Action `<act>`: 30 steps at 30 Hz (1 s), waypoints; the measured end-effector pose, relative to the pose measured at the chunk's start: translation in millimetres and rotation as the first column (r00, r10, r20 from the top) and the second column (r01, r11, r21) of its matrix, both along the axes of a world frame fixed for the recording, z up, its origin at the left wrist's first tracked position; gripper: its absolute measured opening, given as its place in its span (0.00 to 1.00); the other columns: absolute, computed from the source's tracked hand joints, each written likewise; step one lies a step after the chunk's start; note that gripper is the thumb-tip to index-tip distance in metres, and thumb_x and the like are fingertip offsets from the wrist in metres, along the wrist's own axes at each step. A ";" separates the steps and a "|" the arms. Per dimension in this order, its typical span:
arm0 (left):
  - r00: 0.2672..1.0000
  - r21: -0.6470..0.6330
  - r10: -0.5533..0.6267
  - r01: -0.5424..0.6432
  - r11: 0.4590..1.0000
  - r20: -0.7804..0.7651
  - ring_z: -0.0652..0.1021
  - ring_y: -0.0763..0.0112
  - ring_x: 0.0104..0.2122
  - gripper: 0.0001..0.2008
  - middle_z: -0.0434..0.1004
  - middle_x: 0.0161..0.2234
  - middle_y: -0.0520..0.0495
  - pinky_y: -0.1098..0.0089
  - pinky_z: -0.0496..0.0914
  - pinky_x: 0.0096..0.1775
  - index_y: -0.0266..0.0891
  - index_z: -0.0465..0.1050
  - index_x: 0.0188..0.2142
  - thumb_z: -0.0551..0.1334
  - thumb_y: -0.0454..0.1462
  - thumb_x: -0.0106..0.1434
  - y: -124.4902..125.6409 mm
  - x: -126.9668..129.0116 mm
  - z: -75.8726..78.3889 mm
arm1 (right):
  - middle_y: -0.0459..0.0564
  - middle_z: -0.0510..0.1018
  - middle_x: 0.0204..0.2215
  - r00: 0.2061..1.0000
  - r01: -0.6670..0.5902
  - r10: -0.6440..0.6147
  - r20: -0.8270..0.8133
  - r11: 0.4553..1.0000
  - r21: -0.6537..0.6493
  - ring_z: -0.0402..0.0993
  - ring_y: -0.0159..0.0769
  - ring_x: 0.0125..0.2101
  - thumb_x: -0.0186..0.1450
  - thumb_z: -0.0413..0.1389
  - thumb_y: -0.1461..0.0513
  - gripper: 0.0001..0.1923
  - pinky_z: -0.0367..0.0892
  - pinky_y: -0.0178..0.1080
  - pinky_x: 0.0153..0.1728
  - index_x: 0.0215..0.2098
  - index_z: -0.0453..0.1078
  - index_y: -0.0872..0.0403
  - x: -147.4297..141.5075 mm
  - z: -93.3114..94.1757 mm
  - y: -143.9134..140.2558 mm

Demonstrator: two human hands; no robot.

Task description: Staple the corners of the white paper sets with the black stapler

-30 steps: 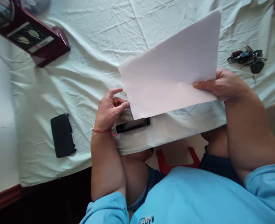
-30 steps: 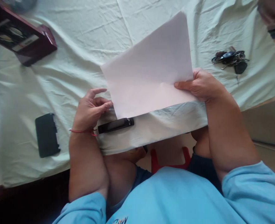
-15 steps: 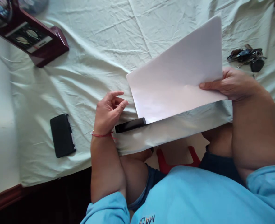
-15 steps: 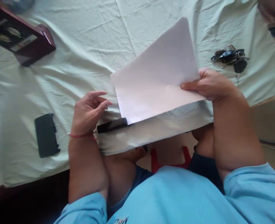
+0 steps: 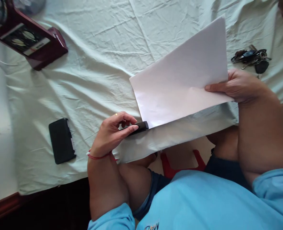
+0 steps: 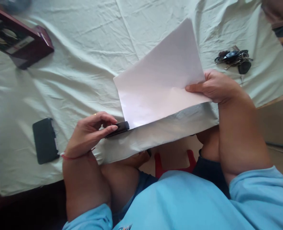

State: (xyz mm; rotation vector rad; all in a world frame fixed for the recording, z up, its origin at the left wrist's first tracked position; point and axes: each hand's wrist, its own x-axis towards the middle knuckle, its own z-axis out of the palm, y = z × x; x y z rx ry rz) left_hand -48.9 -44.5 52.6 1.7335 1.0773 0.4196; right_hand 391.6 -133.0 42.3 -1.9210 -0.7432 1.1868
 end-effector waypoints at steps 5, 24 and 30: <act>0.986 -0.053 -0.015 0.007 0.999 -0.167 0.71 0.66 0.28 0.15 0.78 0.29 0.51 0.66 0.63 0.31 0.44 0.81 0.32 0.78 0.50 0.63 -0.4 6.8 6.3 | 0.55 0.93 0.43 1.000 -0.007 0.007 -0.015 1.000 0.018 0.88 0.44 0.41 0.52 0.84 0.61 0.16 0.86 0.49 0.52 0.38 0.90 0.53 1.7 0.3 -0.4; 0.998 -0.257 0.064 -0.064 0.964 -0.009 0.67 0.71 0.26 0.23 0.74 0.28 0.51 0.70 0.61 0.26 0.42 0.80 0.33 0.81 0.57 0.62 3.1 6.5 -3.9 | 0.53 0.93 0.48 0.970 0.233 -0.212 -0.120 0.950 0.209 0.89 0.51 0.51 0.50 0.80 0.66 0.19 0.85 0.53 0.61 0.40 0.89 0.52 -28.9 1.6 11.5; 0.831 -0.251 0.504 -0.449 0.857 0.236 0.78 0.69 0.35 0.28 0.84 0.41 0.45 0.71 0.71 0.32 0.44 0.79 0.41 0.81 0.61 0.62 11.8 15.5 -35.0 | 0.52 0.93 0.48 0.963 0.239 -0.201 -0.179 0.944 0.225 0.89 0.55 0.55 0.49 0.80 0.65 0.20 0.85 0.56 0.64 0.40 0.87 0.51 -46.8 7.5 16.9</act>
